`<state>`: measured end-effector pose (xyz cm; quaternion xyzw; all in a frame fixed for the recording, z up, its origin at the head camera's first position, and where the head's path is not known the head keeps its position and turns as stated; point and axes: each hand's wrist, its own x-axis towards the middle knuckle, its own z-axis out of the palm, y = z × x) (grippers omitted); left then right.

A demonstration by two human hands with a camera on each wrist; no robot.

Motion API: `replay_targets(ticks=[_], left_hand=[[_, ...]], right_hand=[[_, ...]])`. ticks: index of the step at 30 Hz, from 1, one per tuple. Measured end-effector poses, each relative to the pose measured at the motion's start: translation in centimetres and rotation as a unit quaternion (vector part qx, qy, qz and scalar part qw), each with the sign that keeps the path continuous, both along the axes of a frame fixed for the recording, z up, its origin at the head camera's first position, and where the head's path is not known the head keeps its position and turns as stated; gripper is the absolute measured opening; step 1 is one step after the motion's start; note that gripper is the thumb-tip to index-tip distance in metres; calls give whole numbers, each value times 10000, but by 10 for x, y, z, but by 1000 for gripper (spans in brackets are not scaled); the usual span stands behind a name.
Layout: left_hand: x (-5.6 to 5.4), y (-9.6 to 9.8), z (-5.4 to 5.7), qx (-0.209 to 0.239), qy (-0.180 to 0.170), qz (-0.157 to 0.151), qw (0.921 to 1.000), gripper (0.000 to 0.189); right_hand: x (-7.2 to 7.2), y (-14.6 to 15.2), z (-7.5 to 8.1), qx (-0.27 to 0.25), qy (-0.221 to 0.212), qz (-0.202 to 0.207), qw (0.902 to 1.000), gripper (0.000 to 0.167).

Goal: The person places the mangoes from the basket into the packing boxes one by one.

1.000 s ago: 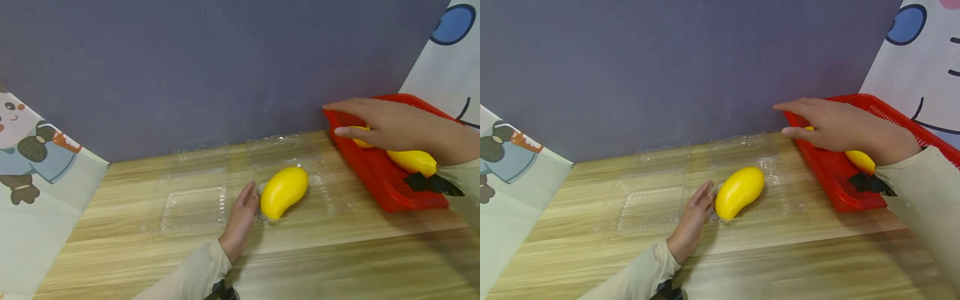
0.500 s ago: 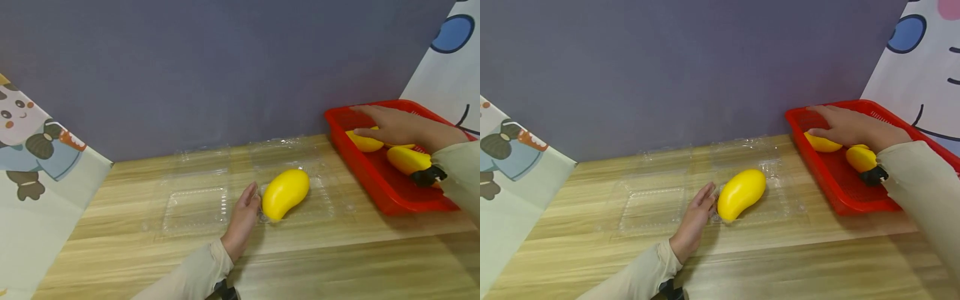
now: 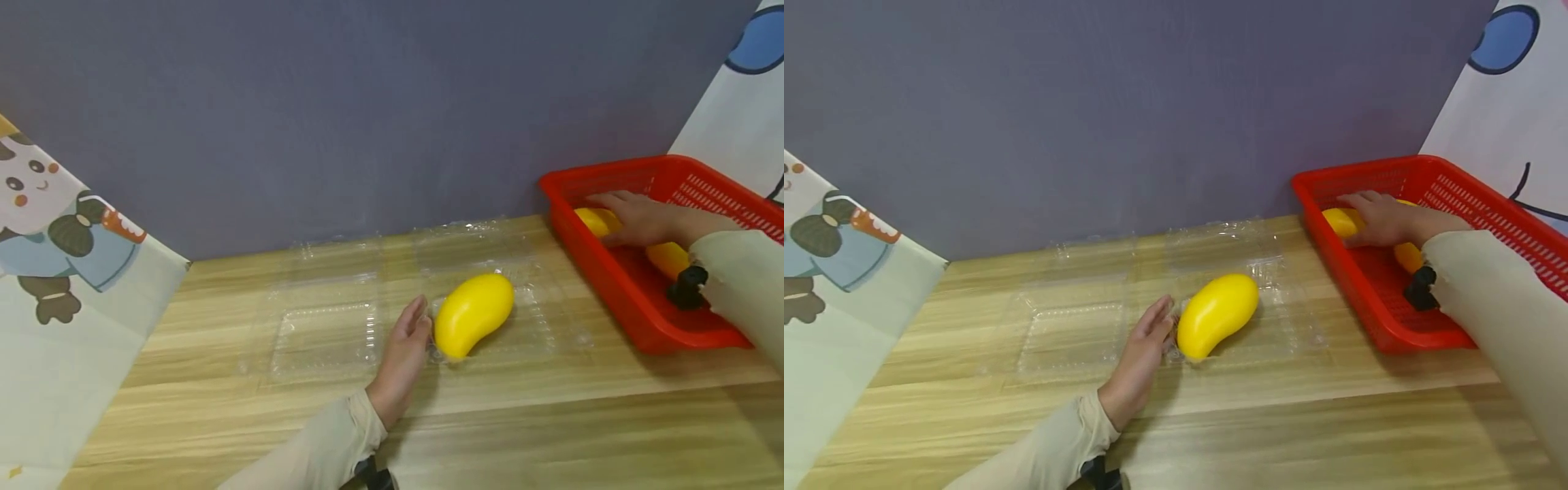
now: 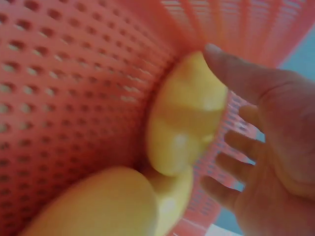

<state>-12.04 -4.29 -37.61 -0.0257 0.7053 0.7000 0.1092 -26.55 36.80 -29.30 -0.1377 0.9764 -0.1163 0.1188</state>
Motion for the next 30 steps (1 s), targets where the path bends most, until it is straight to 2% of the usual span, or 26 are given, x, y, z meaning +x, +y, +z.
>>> replay_targets(ticks=[9, 15, 30], left_hand=[[1, 0, 2, 130, 43, -42, 9999, 51], [3, -2, 4, 132, -53, -58, 9999, 52], [3, -6, 8, 187, -64, -92, 9998, 51]], right_hand=[[1, -1, -10, 44, 60, 90, 9999, 77], [2, -3, -14, -138, 47, 179, 9997, 75], [3, -6, -13, 152, 116, 129, 9997, 63]])
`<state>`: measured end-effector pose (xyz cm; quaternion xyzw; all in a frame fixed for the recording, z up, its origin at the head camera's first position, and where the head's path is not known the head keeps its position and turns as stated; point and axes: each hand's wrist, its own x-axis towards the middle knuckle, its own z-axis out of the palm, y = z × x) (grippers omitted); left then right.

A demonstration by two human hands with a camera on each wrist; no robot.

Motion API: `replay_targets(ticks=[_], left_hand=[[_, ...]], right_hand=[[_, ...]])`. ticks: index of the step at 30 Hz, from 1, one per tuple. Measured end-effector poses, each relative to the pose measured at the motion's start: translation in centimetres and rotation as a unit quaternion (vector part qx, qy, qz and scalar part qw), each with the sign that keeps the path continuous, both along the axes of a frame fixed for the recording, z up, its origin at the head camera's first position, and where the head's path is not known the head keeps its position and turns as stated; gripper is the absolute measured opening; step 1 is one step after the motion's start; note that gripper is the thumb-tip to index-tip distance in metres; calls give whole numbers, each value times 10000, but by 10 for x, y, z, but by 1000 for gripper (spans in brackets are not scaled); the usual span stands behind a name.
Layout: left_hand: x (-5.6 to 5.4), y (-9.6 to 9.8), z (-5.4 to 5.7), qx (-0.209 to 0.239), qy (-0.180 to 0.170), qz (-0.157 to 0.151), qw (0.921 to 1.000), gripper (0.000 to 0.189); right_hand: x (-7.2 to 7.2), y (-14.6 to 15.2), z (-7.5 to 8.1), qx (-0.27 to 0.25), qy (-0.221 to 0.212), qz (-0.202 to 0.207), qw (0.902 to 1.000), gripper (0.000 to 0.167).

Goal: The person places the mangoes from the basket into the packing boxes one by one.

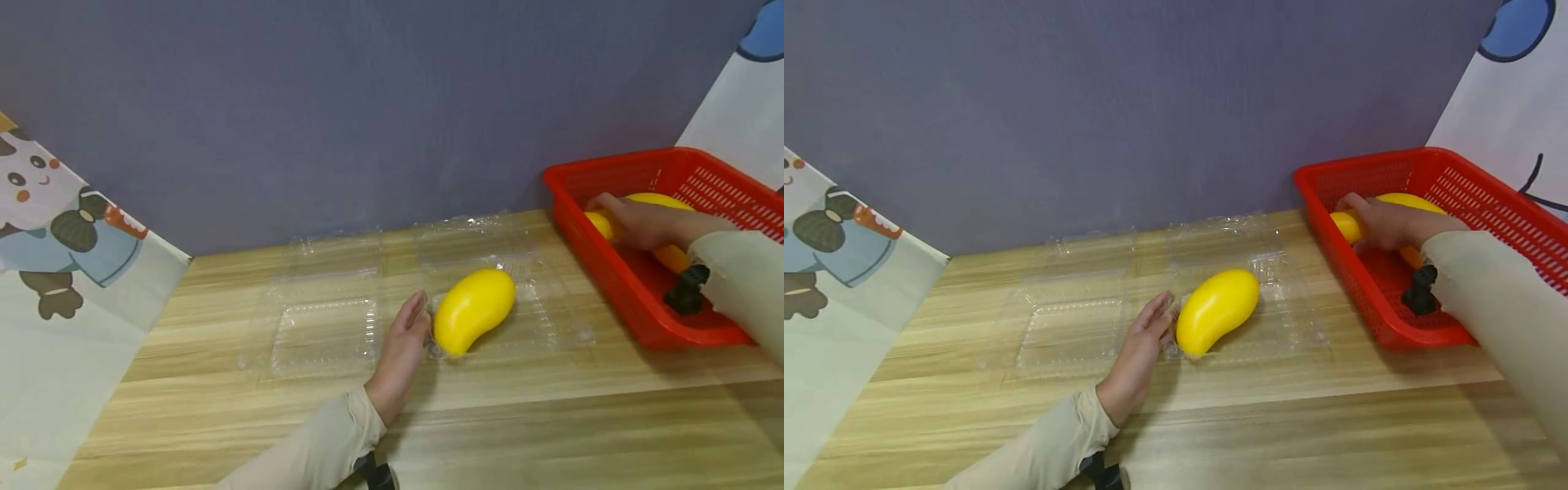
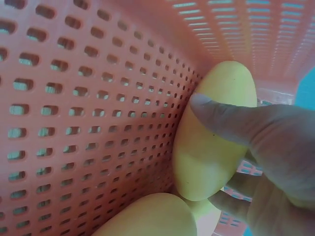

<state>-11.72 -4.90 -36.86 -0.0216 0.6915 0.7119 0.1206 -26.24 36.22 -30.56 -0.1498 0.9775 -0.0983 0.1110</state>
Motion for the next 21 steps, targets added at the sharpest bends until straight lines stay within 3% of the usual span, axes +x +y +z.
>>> replay_targets(ticks=[10, 21], left_hand=[[1, -4, 1, 21, 15, 22, 10000, 51], [0, -3, 0, 32, -11, 11, 10000, 50]], right_hand=[[0, -3, 4, -164, -314, -185, 9992, 68], [-1, -2, 3, 21, -196, -61, 9998, 66]])
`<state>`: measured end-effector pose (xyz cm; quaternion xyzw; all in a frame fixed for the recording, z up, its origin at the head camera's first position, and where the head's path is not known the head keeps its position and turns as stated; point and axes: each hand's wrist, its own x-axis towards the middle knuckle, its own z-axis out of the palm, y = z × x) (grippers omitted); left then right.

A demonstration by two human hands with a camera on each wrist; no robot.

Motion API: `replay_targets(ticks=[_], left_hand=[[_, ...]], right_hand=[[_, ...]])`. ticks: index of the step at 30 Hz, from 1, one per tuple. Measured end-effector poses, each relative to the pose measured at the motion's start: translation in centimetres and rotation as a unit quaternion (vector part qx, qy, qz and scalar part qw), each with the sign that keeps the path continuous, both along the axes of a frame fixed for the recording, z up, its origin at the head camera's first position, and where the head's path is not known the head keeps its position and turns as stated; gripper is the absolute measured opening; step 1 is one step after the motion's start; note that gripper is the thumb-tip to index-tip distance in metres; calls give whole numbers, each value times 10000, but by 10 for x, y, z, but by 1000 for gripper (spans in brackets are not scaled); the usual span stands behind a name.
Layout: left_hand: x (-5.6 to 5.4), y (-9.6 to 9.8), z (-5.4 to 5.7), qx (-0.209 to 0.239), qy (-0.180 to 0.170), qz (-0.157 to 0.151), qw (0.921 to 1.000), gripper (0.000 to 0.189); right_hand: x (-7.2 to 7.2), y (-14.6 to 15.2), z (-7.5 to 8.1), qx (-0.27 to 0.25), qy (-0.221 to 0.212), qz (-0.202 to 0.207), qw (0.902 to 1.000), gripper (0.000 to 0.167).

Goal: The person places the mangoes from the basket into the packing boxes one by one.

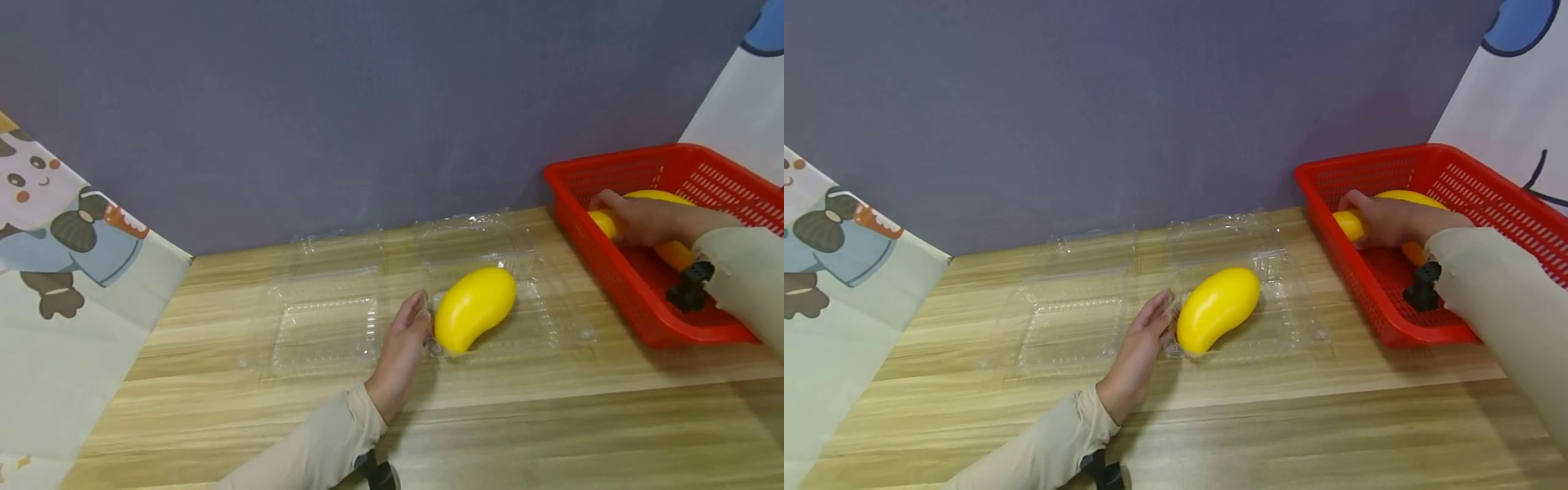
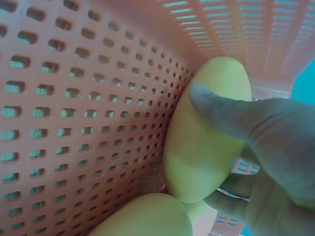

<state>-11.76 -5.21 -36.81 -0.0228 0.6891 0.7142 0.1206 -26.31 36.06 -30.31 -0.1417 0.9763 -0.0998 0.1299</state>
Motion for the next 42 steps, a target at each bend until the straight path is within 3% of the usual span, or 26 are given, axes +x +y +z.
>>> replay_targets(ticks=[7, 20, 42], left_hand=[[1, -1, -1, -47, -10, -11, 10000, 50], [1, 0, 0, -23, 36, -39, 10000, 50], [4, 2, 3, 1, -25, 61, 10000, 49]], right_hand=[[3, -2, -1, -147, 5, 56, 9999, 71], [2, -2, -1, 55, 251, 227, 9994, 73], [5, 1, 11, 17, 85, 106, 9999, 80]])
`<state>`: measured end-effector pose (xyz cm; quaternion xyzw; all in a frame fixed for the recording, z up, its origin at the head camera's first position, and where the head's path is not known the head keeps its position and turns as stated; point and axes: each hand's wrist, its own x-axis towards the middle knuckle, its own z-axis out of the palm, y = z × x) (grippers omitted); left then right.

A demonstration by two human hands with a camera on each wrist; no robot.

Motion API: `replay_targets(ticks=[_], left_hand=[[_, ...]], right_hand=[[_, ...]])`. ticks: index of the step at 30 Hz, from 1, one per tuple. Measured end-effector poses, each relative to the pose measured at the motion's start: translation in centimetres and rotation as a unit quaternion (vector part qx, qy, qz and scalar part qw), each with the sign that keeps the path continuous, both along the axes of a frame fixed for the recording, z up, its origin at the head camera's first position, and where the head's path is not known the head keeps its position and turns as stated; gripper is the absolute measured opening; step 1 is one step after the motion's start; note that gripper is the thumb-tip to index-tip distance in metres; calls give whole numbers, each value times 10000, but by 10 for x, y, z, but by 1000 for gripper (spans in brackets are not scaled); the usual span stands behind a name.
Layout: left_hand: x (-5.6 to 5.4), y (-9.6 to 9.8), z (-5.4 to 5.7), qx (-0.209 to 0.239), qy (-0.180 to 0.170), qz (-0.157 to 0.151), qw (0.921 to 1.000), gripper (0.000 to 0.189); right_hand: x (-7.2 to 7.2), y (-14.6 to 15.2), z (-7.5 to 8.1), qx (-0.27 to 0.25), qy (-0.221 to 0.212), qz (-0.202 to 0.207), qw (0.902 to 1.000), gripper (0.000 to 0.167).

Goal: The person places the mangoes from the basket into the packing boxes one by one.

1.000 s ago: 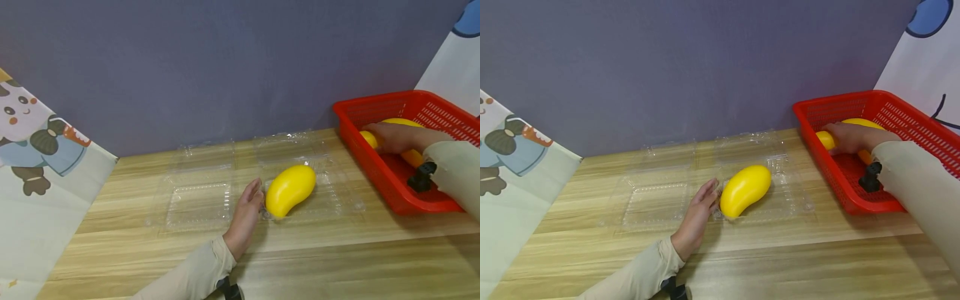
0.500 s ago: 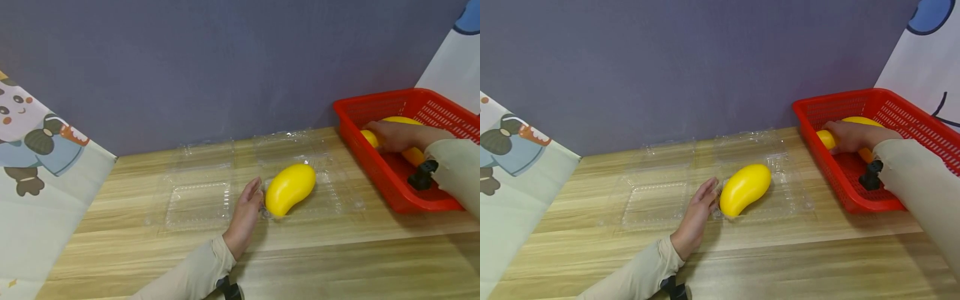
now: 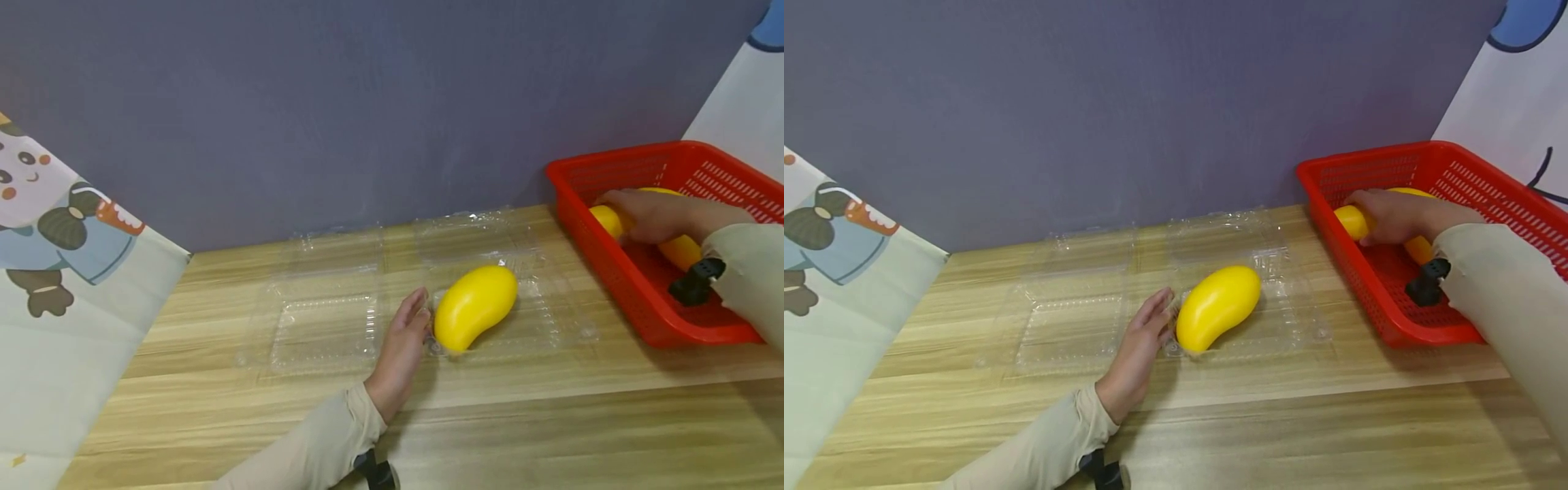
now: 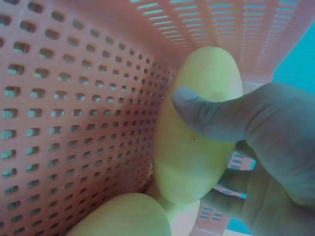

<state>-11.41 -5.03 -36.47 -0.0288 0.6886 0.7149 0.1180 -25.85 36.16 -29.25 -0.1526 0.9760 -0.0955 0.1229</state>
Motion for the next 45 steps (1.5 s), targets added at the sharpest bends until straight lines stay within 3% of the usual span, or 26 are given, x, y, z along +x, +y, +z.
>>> replay_targets(ticks=[11, 30, 45], left_hand=[[1, 0, 0, 62, -9, -16, 10000, 50], [3, 0, 3, 62, 11, -37, 10000, 50], [3, 4, 2, 90, 29, -45, 9999, 51]], right_hand=[[1, 2, 6, 173, 100, 104, 9997, 81], [1, 7, 13, -94, 92, -110, 9999, 84], [-3, 11, 25, 80, 395, -282, 9988, 83]])
